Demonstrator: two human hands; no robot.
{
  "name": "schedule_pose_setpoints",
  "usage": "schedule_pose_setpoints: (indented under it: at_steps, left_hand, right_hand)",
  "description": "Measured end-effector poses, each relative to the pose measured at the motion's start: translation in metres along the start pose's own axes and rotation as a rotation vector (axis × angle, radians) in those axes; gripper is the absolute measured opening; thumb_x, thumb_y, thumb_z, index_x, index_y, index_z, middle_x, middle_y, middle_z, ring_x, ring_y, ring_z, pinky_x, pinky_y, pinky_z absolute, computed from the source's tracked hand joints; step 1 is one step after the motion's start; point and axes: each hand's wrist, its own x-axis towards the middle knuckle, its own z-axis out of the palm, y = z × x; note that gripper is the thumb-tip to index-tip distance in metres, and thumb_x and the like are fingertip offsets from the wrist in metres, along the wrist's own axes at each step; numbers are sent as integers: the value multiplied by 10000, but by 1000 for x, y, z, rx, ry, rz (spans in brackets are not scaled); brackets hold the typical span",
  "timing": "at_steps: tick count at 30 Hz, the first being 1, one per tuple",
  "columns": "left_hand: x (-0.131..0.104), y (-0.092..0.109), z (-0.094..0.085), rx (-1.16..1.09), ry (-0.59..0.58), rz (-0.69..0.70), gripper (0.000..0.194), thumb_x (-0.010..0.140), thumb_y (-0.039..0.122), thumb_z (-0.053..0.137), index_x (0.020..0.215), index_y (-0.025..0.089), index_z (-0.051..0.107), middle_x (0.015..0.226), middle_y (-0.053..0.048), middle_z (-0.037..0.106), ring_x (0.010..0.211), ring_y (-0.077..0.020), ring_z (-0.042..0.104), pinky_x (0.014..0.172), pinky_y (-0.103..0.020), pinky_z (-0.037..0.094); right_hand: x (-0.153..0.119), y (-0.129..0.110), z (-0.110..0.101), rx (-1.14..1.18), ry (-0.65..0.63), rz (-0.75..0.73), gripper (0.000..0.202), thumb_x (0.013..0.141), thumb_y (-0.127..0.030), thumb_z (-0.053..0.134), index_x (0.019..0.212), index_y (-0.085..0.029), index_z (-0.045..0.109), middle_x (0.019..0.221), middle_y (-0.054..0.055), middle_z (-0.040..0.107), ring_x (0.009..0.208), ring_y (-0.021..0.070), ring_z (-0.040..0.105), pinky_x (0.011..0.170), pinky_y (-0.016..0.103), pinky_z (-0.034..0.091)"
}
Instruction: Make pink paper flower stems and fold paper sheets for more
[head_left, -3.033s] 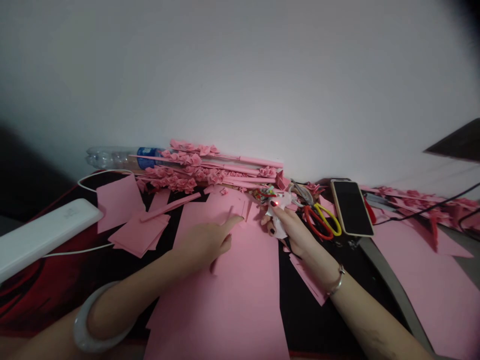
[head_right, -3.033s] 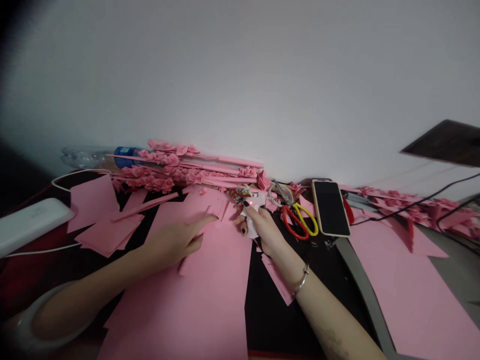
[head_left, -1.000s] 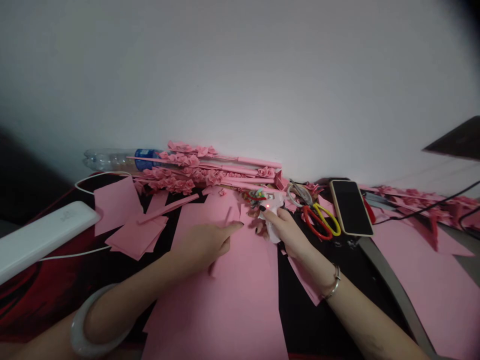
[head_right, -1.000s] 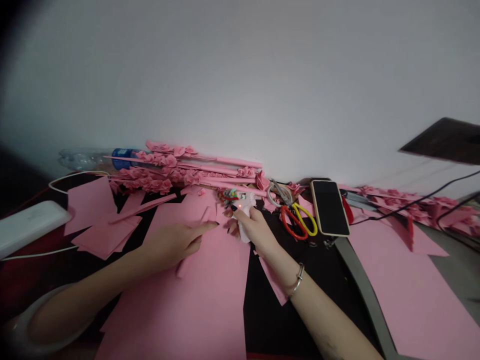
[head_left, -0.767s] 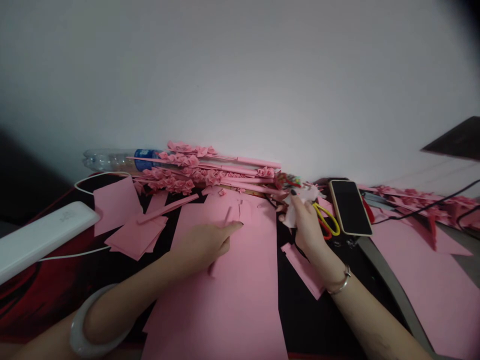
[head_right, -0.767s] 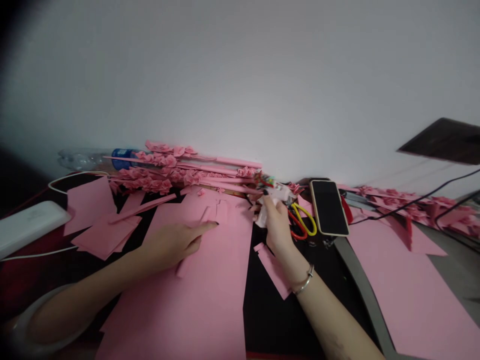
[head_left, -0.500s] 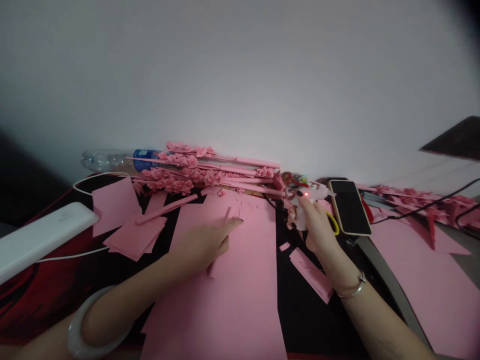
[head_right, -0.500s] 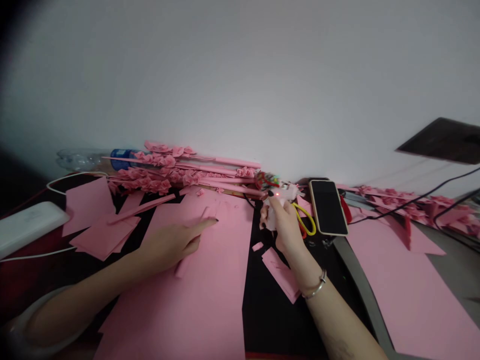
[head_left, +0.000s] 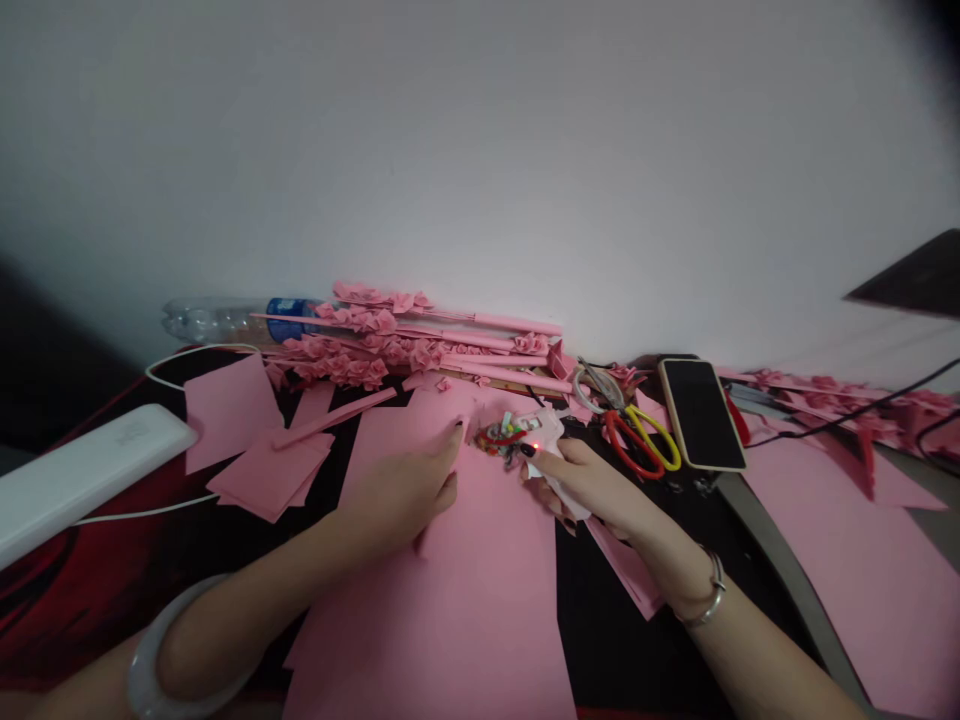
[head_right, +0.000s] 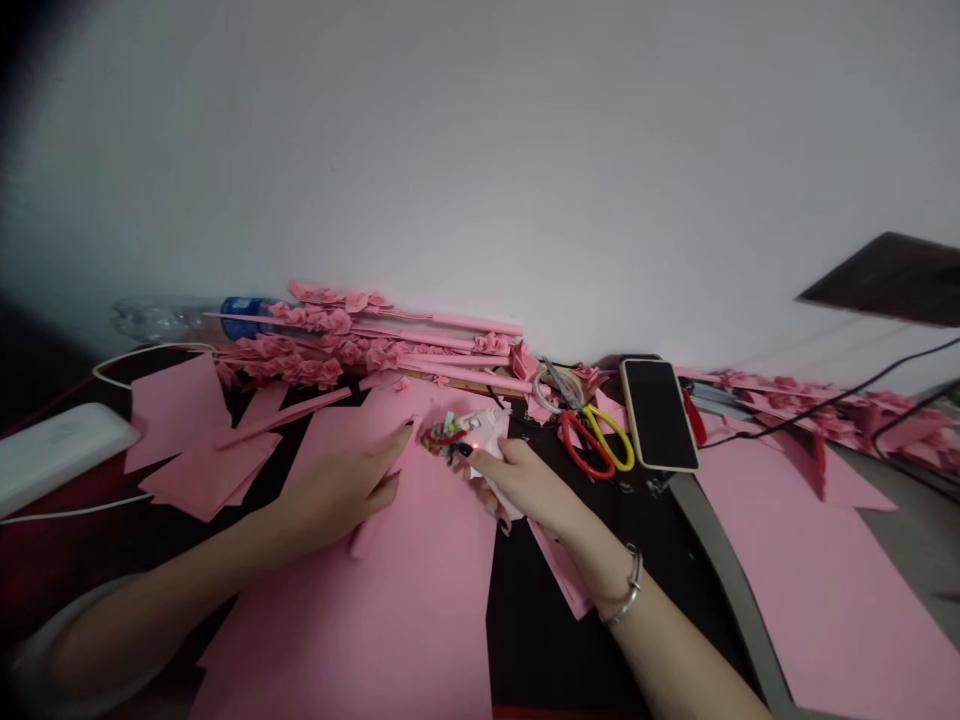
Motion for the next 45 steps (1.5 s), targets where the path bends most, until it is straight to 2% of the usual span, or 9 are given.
schedule_pose_setpoints:
  at_steps: [3,7,14,21,27,31,36,40,45]
  left_hand:
    - [-2,1,0,-34,-22,-1,640,937,267,341,1526,120,138,710,-57,690,723,-242,667,631,-305,432]
    - [-4,1,2,-27,-12,-14,638,940,289,336,1528,139,137,829,-101,712,709,-241,670,611,-304,432]
    - [-8,6,-3,-27,-75,-30,633,932,253,341,1520,112,154,773,-86,711,737,-260,675,634,-327,455]
    - [-11,9,-7,-7,-68,-31,622,941,269,320,1522,124,154,838,-112,726,727,-261,688,614,-323,455]
    - [-13,10,-9,-43,-101,-24,657,920,225,328,1524,83,112,620,-46,683,708,-249,685,612,-306,451]
    - [-14,10,-11,-99,-135,-6,680,916,217,330,1528,77,68,525,-4,644,733,-249,689,625,-300,450]
    - [-16,11,-14,-33,-112,-17,664,921,217,337,1527,86,99,663,-51,703,751,-254,689,641,-308,453]
    - [-16,10,-12,-83,-162,-2,685,923,222,316,1525,62,32,514,-5,640,755,-261,696,639,-311,463]
    - [-14,7,-8,-87,-132,6,676,923,232,311,1527,71,56,534,-18,657,733,-265,692,629,-323,458]
  right_hand:
    - [0,1,-1,-26,-26,4,301,864,-438,548,743,-164,564,422,-65,484,310,64,405,291,164,378]
    - [0,2,-1,-69,-66,52,263,876,-404,528,758,-171,551,428,-63,506,313,70,427,295,166,387]
    - [-1,4,4,-120,-83,91,261,877,-399,525,761,-168,564,444,-62,513,315,68,448,296,152,365]
    - [-1,8,5,-107,-112,81,275,877,-408,526,727,-178,544,432,-69,501,295,68,433,286,156,338]
    - [-2,7,7,-131,-104,73,349,862,-415,526,602,-186,487,419,-61,481,292,67,428,274,164,346]
    - [-1,7,7,-121,-89,74,281,859,-398,531,682,-179,533,425,-69,491,284,73,427,270,169,345]
    - [0,6,5,-65,-116,69,206,832,-353,557,737,-170,568,417,-78,486,288,62,414,288,152,323]
    - [0,6,6,-56,-116,61,194,820,-337,560,735,-164,581,427,-77,485,300,60,421,299,151,328]
    - [1,12,7,-93,-79,68,264,853,-385,542,689,-178,545,425,-71,487,302,72,431,290,165,326]
